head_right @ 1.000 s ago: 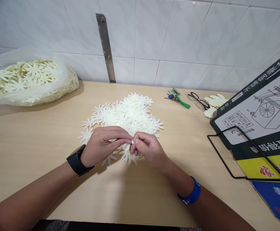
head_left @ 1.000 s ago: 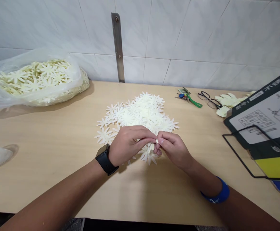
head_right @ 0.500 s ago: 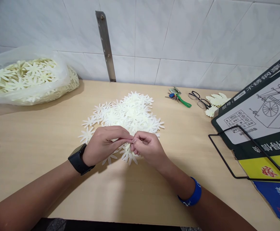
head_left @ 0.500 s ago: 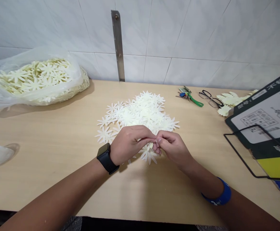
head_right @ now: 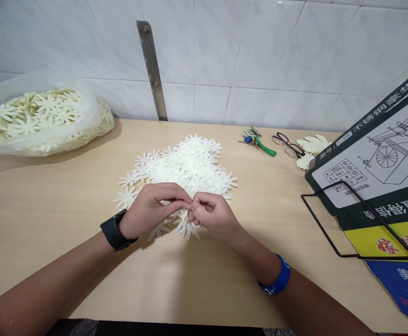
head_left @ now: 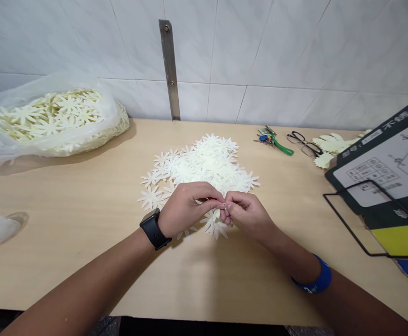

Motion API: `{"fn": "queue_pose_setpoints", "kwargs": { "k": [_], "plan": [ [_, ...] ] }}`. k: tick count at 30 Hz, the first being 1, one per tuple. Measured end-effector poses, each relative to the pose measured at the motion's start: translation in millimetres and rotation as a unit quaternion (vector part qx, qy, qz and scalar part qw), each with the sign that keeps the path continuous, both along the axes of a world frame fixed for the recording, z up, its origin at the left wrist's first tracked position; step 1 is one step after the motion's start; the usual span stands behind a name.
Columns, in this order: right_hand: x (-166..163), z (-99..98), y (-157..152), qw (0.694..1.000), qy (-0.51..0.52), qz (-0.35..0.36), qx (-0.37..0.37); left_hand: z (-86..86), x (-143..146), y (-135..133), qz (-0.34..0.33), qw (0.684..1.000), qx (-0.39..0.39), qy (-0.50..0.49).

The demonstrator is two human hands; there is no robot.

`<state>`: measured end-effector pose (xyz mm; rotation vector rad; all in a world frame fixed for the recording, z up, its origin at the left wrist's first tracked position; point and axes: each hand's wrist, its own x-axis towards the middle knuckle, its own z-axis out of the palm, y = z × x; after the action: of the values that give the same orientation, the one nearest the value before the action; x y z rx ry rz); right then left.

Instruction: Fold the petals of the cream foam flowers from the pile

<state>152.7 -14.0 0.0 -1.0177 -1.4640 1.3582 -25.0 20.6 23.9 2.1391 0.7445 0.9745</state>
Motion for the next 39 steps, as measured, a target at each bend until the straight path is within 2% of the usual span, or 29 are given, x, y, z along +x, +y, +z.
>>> {"fn": "queue_pose_setpoints", "kwargs": {
  "k": [5,19,33,39],
  "plan": [
    [2.6,-0.3,0.5,1.000,0.005,0.018,0.020,1.1,-1.2,0.1,0.001,1.000,0.014,-0.009],
    [3.6,-3.7,0.8,0.999,0.020,0.036,0.013,0.4,-2.3,0.4,0.002,0.999,0.035,-0.002],
    [1.5,0.1,1.3,0.999,0.035,0.033,-0.010,-0.5,-2.1,1.1,0.000,0.999,0.047,0.010],
    [-1.3,0.4,1.3,0.999,0.022,0.008,-0.032,-2.6,-2.9,2.3,-0.005,0.997,0.065,0.031]
  ]
}}
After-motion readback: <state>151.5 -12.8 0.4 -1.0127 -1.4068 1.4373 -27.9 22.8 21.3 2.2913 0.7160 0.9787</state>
